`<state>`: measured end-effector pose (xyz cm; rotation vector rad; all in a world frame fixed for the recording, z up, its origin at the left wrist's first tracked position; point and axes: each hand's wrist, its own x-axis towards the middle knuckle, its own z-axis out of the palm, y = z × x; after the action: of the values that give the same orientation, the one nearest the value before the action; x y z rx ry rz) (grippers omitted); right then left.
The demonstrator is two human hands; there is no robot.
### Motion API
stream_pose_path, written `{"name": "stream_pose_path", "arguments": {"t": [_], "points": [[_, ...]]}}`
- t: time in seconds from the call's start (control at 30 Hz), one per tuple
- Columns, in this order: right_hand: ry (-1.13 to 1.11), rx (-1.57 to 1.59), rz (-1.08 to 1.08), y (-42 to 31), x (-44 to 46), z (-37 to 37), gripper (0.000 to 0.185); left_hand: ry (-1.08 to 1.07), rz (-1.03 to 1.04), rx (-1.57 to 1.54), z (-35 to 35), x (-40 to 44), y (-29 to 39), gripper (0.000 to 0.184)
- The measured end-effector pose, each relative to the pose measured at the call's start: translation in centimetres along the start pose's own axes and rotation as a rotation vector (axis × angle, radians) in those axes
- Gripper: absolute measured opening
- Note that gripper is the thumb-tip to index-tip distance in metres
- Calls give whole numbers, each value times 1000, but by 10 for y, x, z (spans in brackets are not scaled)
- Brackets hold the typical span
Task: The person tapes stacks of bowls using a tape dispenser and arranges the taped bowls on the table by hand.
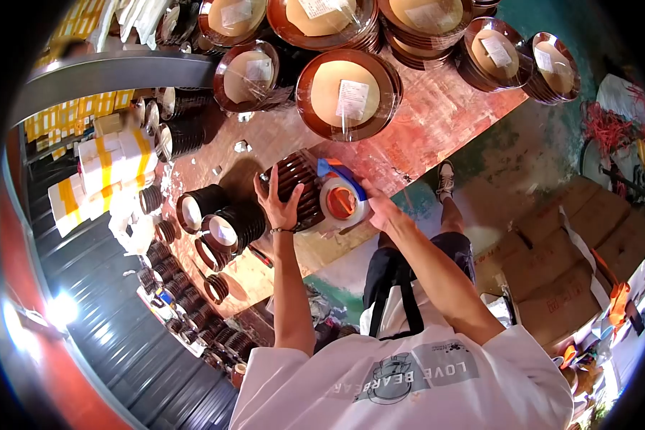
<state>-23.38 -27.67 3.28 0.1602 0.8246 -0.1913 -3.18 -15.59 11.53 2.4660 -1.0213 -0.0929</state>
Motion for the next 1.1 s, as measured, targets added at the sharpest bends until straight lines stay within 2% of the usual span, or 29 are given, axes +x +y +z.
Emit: {"name": "stream_pose_path", "arguments": {"t": [0.07, 0.1, 0.13, 0.3, 0.4, 0.57, 0.73, 0.93, 1.0, 1.03, 1.1], "points": [[-100, -272, 73, -7, -11, -14, 33, 35, -15, -20, 5, -3, -9, 77], [9, -416, 96, -4, -15, -20, 34, 78, -34, -46, 7, -4, -10, 77], [-39, -483, 155, 6, -6, -43, 37, 97, -95, -72, 7, -6, -12, 76], [-172, -91, 153, 38, -39, -49, 46, 217, -382, -129, 9, -24, -11, 75], [-221, -137, 114, 46, -38, -55, 49, 272, -478, -220, 7, -25, -12, 76], [-147, -88, 202, 48, -49, -92, 52, 335, -568, -219, 14, -13, 6, 75], [-138, -243, 252, 38, -66, -124, 59, 358, -541, -103, 23, -6, 6, 75], [-116, -224, 436, 30, -82, -147, 53, 351, -563, -67, 24, -4, 10, 75], [-160, -199, 479, 27, -94, -133, 52, 359, -559, -62, 27, -3, 10, 77], [-19, -93, 488, 34, -101, -117, 50, 349, -556, -15, 28, -1, 9, 78], [-32, -99, 463, 54, -101, -115, 50, 338, -564, 28, 31, 4, 14, 79]]}}
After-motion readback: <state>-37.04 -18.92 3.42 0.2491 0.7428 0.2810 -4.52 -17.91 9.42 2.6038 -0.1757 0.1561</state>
